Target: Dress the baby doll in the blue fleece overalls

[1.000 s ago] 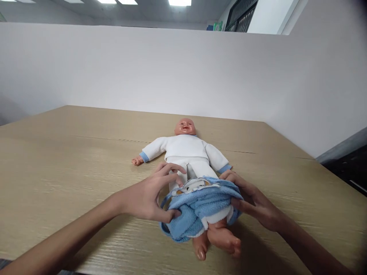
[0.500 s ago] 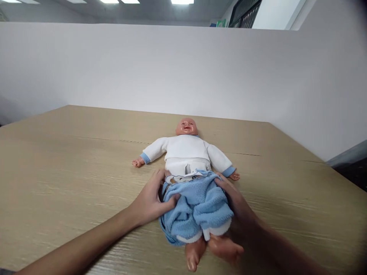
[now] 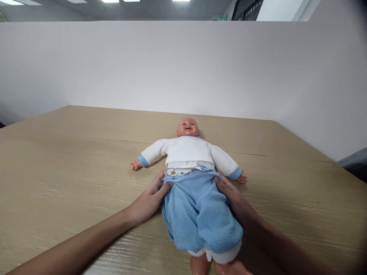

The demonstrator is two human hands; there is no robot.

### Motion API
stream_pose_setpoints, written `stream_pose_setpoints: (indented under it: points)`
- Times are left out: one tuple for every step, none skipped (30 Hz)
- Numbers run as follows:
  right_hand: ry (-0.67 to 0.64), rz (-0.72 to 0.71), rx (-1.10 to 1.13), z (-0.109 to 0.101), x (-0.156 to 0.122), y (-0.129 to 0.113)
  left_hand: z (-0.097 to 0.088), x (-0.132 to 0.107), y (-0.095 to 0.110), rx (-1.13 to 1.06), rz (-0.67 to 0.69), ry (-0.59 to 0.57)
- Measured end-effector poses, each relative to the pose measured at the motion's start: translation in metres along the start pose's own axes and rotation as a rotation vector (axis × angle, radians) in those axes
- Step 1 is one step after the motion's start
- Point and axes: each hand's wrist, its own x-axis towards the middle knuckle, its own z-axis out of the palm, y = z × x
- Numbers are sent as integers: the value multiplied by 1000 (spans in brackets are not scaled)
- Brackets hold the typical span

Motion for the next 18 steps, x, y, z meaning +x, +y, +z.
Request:
stream_pose_setpoints:
  points:
    - [-20, -11, 0, -1, 1, 0, 0, 1, 0, -33, -15, -2]
    - [-47, -19, 4, -2, 2, 0, 0, 2, 0, -60, -22, -4]
    - [-71, -22, 11, -2, 2, 0, 0, 3, 0, -80, -22, -4]
    - [-90, -23, 14, -3, 3, 1, -1, 4, 1, -93, -17, -5]
    - [-101, -23, 13, -3, 4, 1, -1, 4, 1, -97, -12, -9]
    - [-108, -26, 10, -3, 5, 1, -1, 4, 2, -98, -9, -13]
    - [-111, -34, 6, -4, 6, 1, -1, 4, 3, -94, -7, -19]
    - [-115, -47, -2, -5, 7, 1, -2, 4, 4, -86, -2, -24]
    - [-121, -64, -15, -6, 8, 0, -2, 3, 4, -71, 7, -22]
    - [-126, -85, -37, -7, 8, -1, -3, 3, 5, -43, 26, -13]
    - [-131, -109, -71, -8, 8, -2, -3, 3, 5, -2, 56, 6]
    - [-136, -132, -116, -9, 8, -4, -4, 2, 5, 51, 90, 28]
    - [-138, -158, -171, -9, 7, -6, -5, 1, 5, 109, 121, 48]
    - [-138, -184, -226, -9, 6, -7, -6, 1, 5, 166, 144, 61]
    - [-136, -205, -270, -8, 4, -9, -6, 0, 5, 209, 153, 64]
    - [-122, -210, -296, -7, 2, -9, -7, -1, 4, 233, 151, 59]
    - [-97, -201, -299, -5, 1, -9, -6, -2, 4, 232, 142, 52]
    - [-65, -181, -282, -2, -1, -8, -5, -2, 4, 213, 129, 47]
